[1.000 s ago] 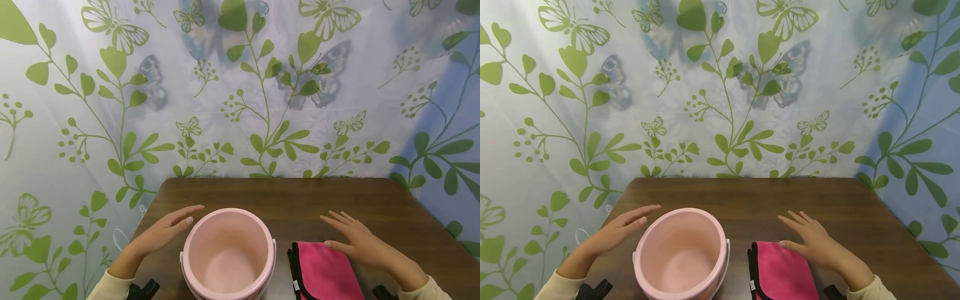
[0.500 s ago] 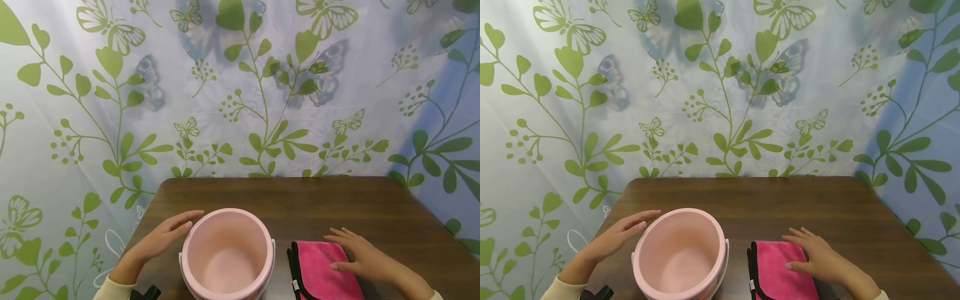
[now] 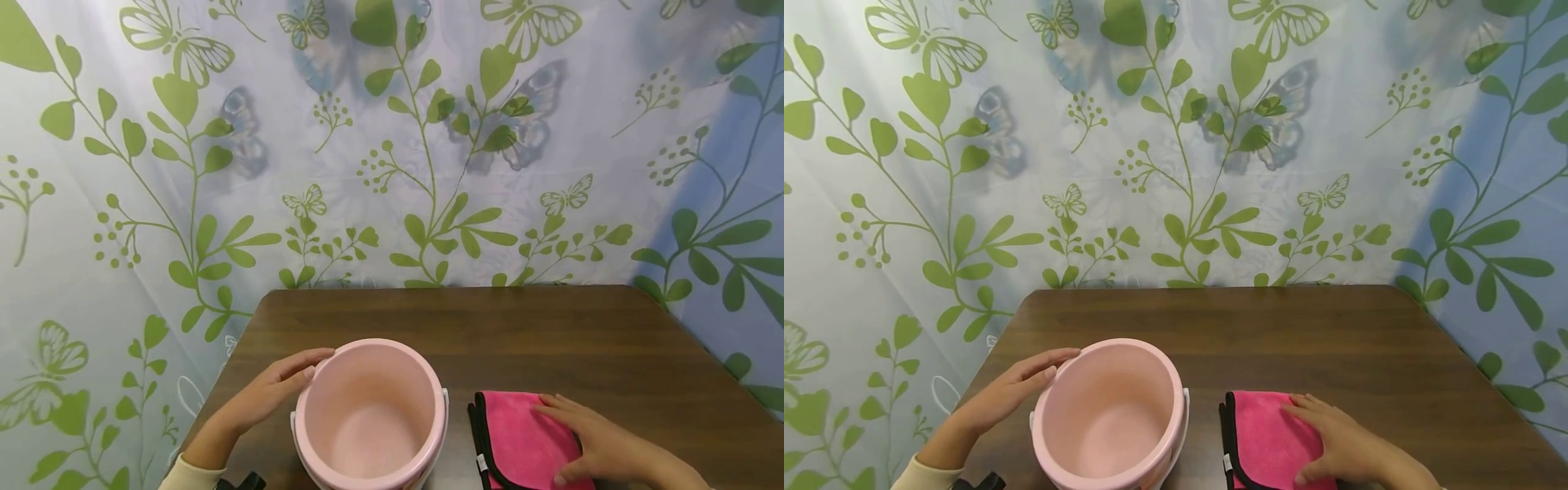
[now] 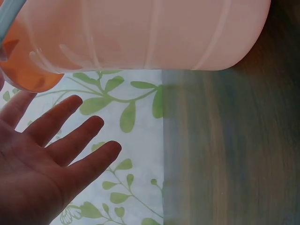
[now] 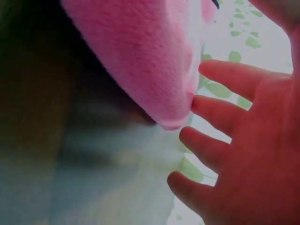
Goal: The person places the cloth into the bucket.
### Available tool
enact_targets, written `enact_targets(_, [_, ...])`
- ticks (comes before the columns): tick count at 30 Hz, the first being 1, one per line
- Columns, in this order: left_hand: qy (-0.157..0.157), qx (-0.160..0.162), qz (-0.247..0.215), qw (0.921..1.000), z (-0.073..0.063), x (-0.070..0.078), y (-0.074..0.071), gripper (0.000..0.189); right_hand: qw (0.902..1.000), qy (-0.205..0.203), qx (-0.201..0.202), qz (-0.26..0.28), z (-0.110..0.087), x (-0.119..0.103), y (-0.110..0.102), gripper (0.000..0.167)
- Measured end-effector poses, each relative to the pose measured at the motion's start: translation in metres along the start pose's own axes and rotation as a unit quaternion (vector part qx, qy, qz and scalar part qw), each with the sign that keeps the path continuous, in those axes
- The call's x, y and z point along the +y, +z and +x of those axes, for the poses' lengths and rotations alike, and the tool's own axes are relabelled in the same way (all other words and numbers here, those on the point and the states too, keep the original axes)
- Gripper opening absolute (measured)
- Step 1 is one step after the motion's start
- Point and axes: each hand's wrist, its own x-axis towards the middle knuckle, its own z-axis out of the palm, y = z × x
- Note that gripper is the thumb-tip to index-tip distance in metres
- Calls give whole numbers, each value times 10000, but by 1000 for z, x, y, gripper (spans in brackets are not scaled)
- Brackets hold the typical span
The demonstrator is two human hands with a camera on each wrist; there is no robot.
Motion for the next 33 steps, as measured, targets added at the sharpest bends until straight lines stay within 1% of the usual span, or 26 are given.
enact_targets(1, [-14, 6, -42, 10000, 0, 0, 1, 40, 10000, 24, -22, 10, -1, 0, 1, 95])
enact_targets(4, [-92, 19, -224, 9997, -1, -1, 4, 41, 9988, 272, -125, 377, -3, 0, 3, 101])
enact_targets(8, [-149, -2, -453, 9989, -2, -4, 7, 42, 9971, 471, -164, 571, -5, -2, 8, 102])
enact_targets(11, [-103, 19, -563, 9984, -3, -5, 10, 42, 9992, 370, -62, 146, -6, -2, 10, 100])
enact_targets(13, [-95, 55, -640, 9979, -3, -5, 11, 42, 9993, 293, 45, -249, -6, -1, 10, 98])
enact_targets(16, [-146, 46, -858, 9962, -3, -4, 13, 43, 9957, 93, 308, -872, -5, 1, 9, 96])
enact_targets(18, [-225, 32, -1020, 9945, -4, -3, 15, 44, 9919, -28, 464, -1180, -5, 2, 9, 93])
enact_targets(20, [-296, -3, -1180, 9926, -4, -2, 16, 45, 9886, -155, 603, -1371, -5, 3, 10, 91])
enact_targets(23, [-396, -35, -1361, 9899, -5, 0, 18, 46, 9855, -259, 680, -1531, -5, 4, 11, 86])
enact_targets(26, [-425, -60, -1469, 9882, -6, 0, 20, 46, 9830, -315, 715, -1662, -6, 5, 12, 83])
enact_targets(33, [-332, -68, -1536, 9876, -9, 0, 24, 46, 9835, -78, 595, -1705, -5, 3, 7, 72])
